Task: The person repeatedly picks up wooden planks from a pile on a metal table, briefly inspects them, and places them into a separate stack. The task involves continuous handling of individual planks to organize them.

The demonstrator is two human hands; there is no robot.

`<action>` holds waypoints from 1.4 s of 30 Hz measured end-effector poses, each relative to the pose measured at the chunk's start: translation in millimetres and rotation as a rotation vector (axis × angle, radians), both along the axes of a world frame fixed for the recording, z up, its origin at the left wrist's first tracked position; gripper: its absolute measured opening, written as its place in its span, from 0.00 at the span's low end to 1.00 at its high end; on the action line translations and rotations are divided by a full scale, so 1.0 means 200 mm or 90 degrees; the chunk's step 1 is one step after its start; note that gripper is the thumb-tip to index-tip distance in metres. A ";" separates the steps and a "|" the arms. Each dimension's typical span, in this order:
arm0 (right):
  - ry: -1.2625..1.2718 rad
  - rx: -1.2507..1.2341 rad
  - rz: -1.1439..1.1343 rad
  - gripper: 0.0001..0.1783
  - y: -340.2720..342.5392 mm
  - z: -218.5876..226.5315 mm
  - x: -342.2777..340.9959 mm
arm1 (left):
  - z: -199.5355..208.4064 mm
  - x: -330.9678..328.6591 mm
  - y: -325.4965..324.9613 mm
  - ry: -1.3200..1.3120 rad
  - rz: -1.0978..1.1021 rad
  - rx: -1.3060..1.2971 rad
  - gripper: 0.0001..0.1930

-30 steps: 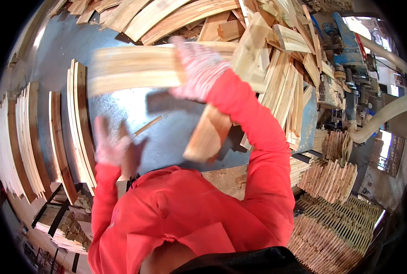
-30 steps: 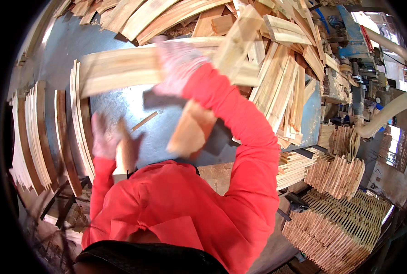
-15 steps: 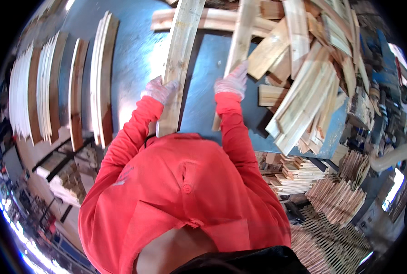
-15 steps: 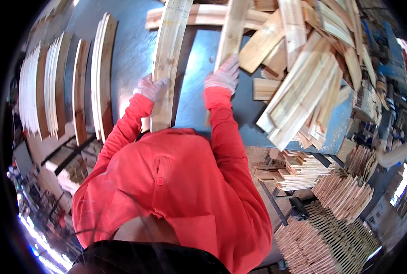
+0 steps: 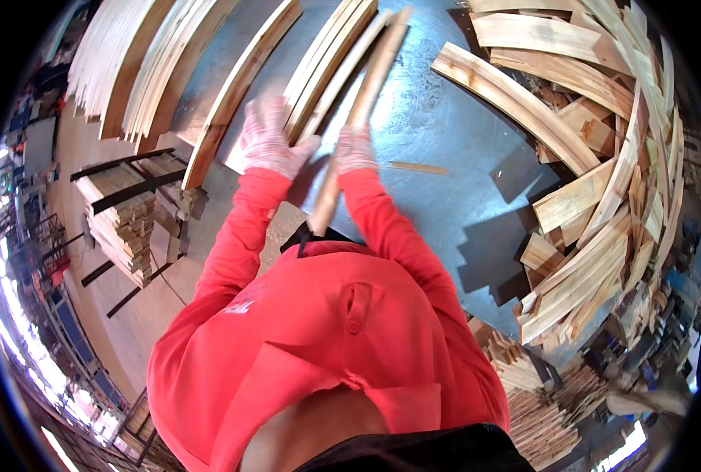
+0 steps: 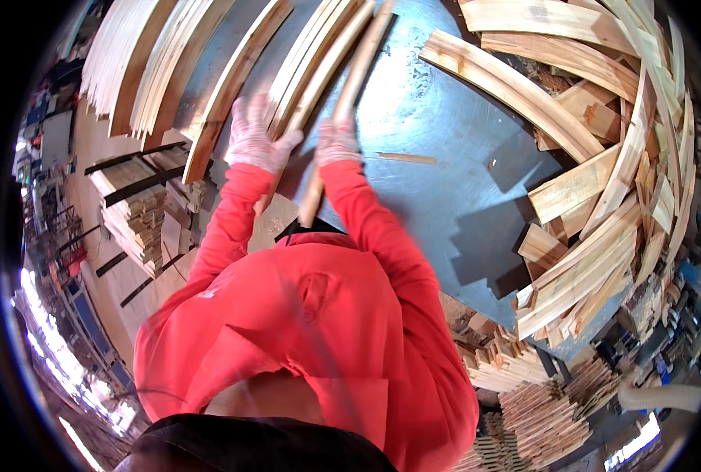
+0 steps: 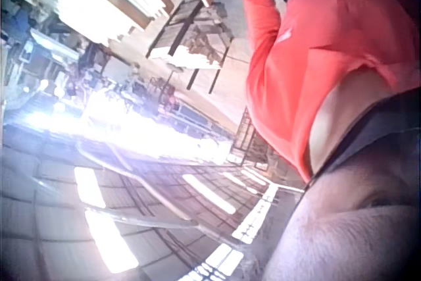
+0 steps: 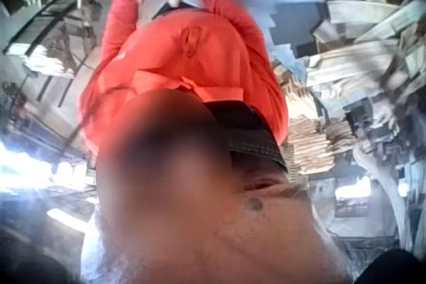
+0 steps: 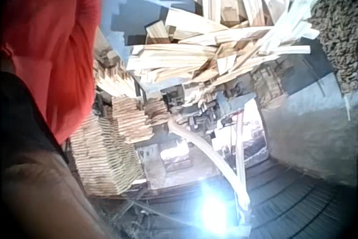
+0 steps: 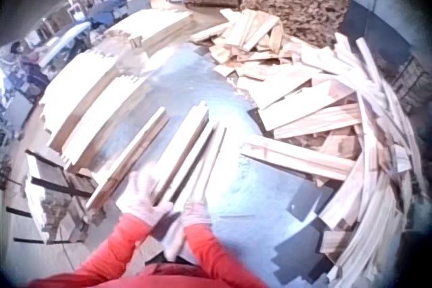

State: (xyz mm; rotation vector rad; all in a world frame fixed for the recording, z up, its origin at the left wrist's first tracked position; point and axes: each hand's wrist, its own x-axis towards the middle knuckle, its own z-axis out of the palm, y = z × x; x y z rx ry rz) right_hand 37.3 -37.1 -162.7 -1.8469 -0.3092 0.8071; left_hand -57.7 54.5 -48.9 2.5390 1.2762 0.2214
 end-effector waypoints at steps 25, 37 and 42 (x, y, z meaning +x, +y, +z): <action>-0.750 -0.267 -0.044 0.21 -0.87 0.79 1.70 | 0.25 0.66 -0.33 -0.309 -0.285 -0.810 0.19; -0.892 -0.478 -0.068 0.45 -1.31 1.00 2.09 | 0.12 0.26 -0.28 0.195 -0.062 -0.074 0.19; -0.740 -0.873 -0.030 0.63 -1.44 1.18 2.45 | -0.04 0.19 -0.15 0.281 0.052 0.083 0.54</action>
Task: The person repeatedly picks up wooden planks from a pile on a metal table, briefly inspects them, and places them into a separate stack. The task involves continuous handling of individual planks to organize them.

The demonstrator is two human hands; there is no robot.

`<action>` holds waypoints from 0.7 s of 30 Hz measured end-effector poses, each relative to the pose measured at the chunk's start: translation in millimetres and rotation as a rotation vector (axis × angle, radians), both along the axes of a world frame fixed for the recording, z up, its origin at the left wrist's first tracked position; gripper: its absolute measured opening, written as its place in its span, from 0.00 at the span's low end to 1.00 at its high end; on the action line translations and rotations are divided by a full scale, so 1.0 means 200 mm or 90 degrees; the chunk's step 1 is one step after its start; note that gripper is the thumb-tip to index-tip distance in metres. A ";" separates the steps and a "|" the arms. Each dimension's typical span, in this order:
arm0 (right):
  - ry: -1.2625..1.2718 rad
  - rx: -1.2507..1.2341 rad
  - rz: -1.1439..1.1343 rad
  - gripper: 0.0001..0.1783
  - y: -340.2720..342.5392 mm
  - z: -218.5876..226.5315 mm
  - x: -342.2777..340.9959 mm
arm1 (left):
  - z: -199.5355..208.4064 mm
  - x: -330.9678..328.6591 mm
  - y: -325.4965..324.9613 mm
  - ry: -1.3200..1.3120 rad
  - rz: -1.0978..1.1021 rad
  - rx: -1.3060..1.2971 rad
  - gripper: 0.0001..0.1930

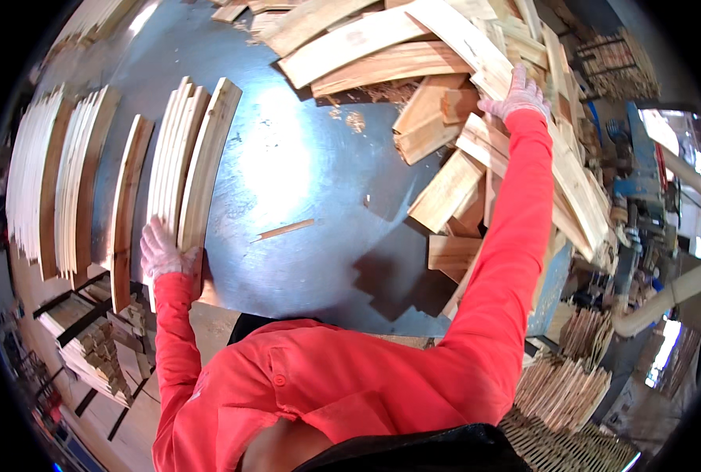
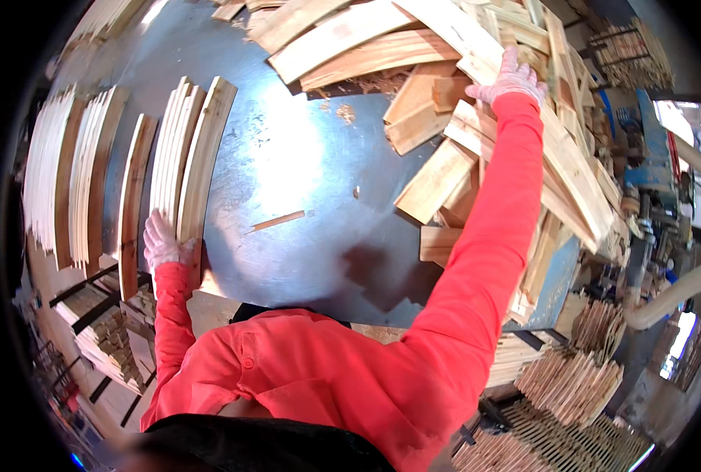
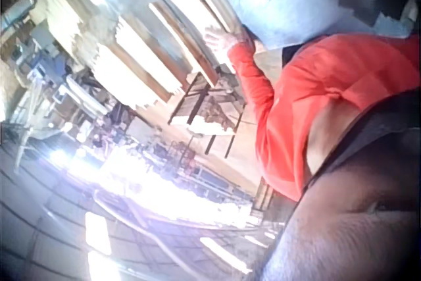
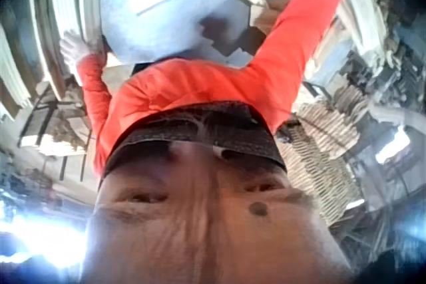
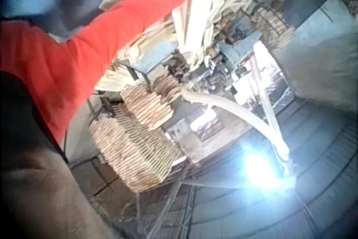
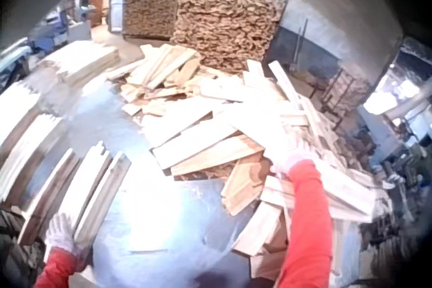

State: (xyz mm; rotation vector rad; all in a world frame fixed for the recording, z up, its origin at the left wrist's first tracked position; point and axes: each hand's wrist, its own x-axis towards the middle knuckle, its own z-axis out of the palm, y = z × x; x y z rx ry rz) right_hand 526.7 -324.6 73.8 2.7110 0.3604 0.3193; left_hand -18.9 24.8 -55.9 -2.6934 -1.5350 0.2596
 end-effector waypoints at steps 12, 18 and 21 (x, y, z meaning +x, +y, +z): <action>1.278 0.960 -0.068 0.35 0.46 0.06 -0.60 | 0.08 0.29 -0.25 -0.600 -0.124 -0.231 0.48; 0.681 1.264 0.049 0.27 0.78 -0.50 -1.01 | -0.40 0.93 -0.50 -0.863 -0.042 -1.231 0.32; 1.069 1.313 -0.170 0.29 0.65 -0.70 -1.36 | -0.72 0.83 -0.24 -0.593 -0.290 -0.795 0.36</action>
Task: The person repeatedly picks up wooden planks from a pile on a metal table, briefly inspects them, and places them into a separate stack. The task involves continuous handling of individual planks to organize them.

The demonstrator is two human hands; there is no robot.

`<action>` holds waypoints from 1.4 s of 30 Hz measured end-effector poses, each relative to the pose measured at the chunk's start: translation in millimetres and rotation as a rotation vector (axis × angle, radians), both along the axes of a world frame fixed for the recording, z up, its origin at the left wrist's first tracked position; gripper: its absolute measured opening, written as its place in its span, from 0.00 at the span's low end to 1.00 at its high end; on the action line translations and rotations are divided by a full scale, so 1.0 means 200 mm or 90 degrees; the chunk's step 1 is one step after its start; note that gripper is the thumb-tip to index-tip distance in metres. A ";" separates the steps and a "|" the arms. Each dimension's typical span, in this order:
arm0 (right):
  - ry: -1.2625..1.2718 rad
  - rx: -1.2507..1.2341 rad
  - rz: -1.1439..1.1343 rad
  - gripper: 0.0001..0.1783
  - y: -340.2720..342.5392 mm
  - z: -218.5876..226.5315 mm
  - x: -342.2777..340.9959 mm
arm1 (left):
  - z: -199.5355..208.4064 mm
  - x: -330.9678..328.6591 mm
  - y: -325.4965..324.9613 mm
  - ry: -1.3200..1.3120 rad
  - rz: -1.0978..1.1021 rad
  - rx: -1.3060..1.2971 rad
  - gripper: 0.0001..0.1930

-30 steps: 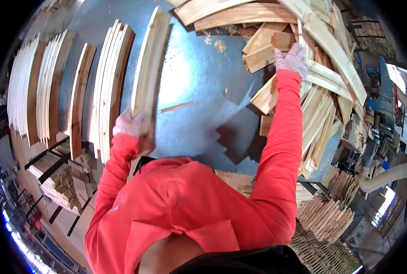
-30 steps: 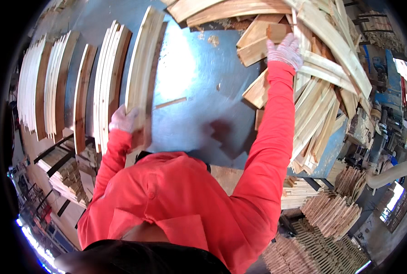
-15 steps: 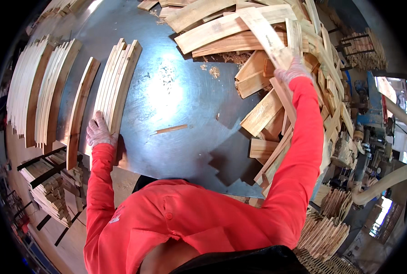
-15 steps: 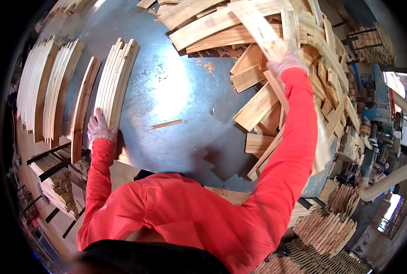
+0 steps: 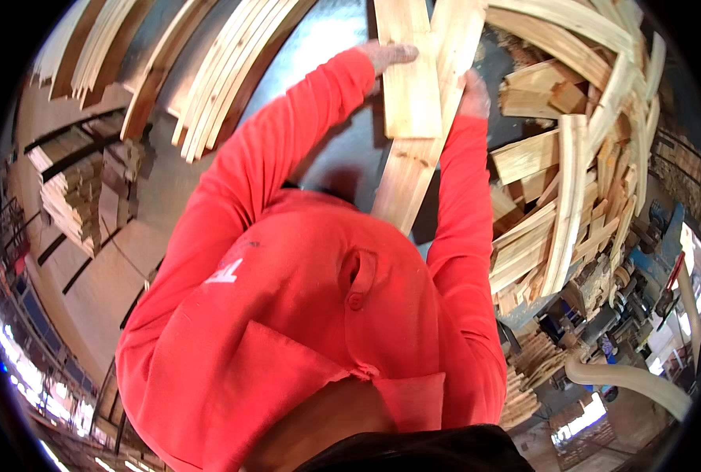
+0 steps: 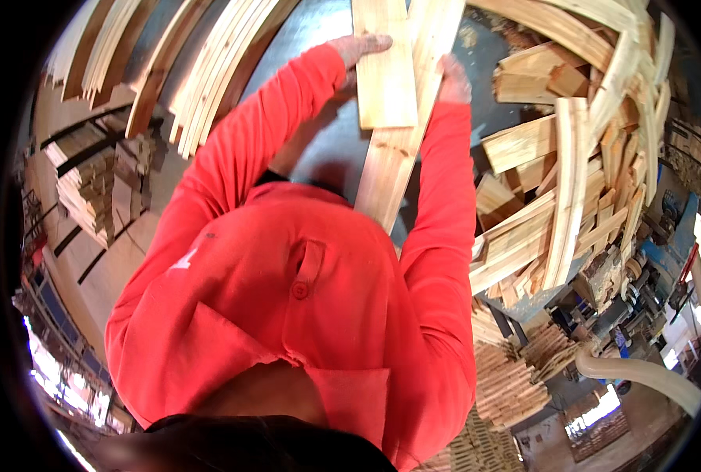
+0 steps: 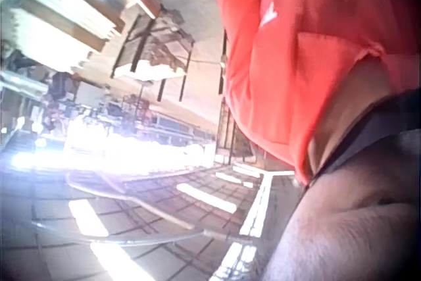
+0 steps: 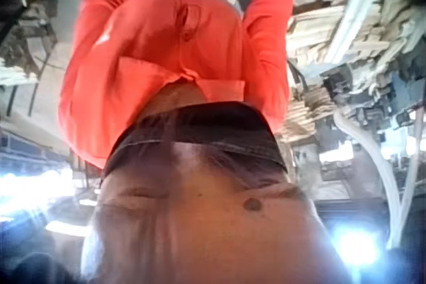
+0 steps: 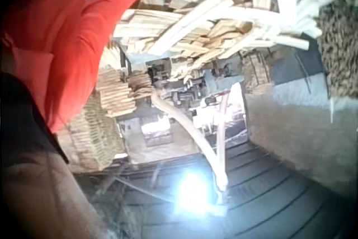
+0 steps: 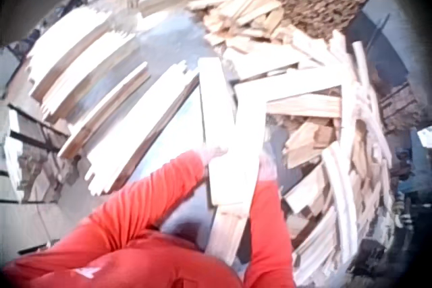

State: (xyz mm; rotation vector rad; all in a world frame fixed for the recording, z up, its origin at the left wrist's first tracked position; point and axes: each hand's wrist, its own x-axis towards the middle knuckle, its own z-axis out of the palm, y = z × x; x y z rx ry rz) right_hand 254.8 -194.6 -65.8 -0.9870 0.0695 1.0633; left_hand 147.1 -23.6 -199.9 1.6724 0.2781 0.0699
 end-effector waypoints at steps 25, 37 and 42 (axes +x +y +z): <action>-1.059 -0.796 0.069 0.38 -0.21 0.38 0.18 | 0.75 -1.20 0.55 0.052 0.540 0.258 0.25; -0.661 -0.279 0.393 0.28 -0.42 0.82 0.41 | 0.81 0.02 -0.64 -0.057 -0.188 -0.068 0.51; -0.683 -0.506 -0.055 0.38 -0.74 0.49 0.83 | 0.87 0.16 -0.75 -0.056 -0.140 -0.174 0.34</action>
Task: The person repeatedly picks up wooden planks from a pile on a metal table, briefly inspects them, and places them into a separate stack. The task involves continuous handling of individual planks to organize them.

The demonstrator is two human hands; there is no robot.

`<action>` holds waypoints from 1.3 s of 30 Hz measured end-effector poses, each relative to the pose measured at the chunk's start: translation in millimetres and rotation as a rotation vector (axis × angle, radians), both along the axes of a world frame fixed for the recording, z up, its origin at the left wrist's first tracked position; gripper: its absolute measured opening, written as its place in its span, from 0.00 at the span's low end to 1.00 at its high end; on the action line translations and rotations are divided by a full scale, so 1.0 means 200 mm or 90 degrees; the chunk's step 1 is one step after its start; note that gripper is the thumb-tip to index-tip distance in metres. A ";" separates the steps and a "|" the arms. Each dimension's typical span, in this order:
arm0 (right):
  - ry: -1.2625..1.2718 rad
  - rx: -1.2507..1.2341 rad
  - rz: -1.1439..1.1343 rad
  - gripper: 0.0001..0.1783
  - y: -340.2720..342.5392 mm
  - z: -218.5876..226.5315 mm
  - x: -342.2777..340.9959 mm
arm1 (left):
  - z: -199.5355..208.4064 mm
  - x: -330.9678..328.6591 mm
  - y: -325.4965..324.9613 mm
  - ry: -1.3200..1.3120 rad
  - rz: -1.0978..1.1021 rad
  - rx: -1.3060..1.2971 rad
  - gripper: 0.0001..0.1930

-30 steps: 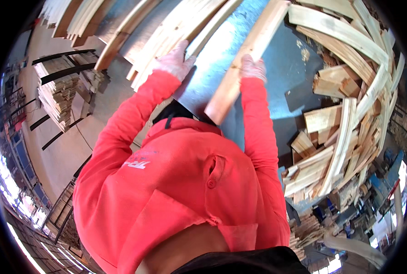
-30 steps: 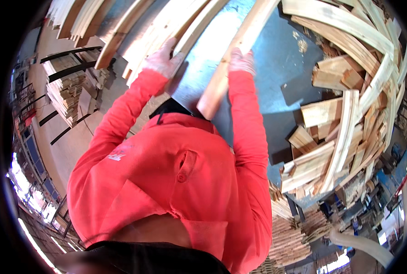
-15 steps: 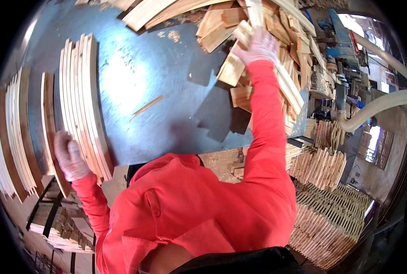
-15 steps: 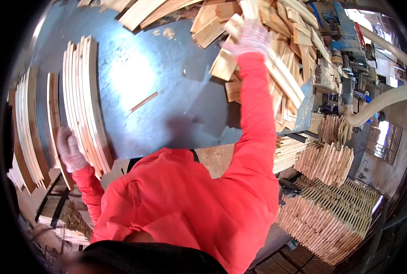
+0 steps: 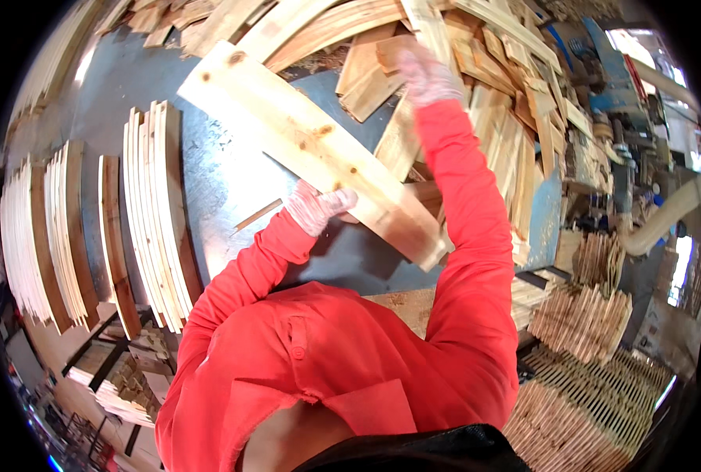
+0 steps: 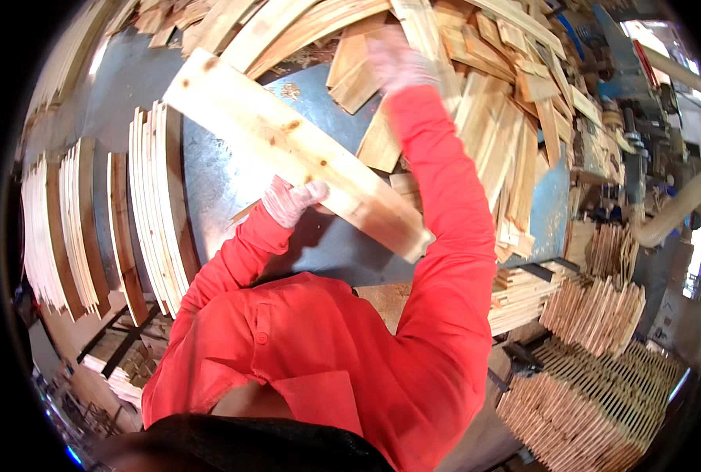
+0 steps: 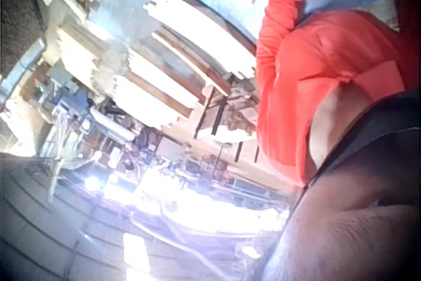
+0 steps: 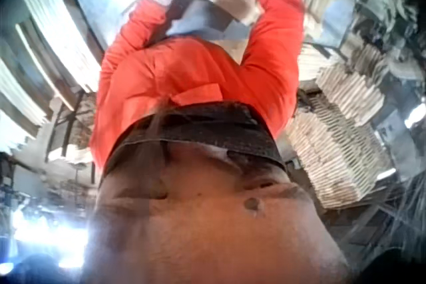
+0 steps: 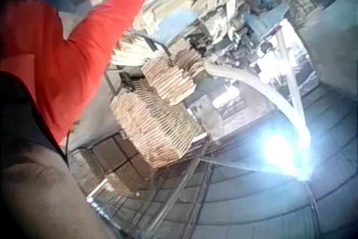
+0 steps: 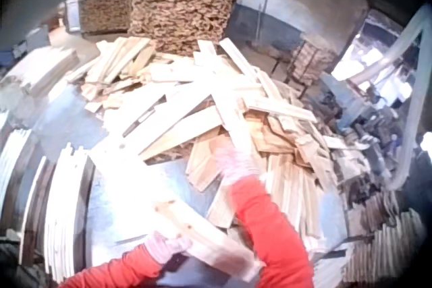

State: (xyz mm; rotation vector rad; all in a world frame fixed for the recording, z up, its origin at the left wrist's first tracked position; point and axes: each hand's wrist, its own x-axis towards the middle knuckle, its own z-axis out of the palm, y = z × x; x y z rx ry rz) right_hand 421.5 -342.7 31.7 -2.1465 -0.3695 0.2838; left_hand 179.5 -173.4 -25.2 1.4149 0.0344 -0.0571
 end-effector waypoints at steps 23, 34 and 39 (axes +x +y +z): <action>0.336 0.378 0.064 0.38 0.39 -0.32 -0.79 | -0.12 -0.64 1.07 0.289 0.337 1.066 0.32; 0.282 0.036 0.556 0.21 2.14 -0.37 -1.88 | -0.24 -1.87 2.03 0.720 0.292 0.643 0.27; 0.281 -0.252 0.407 0.55 2.54 -0.52 -2.35 | -0.38 -1.93 2.14 0.506 0.260 0.480 0.22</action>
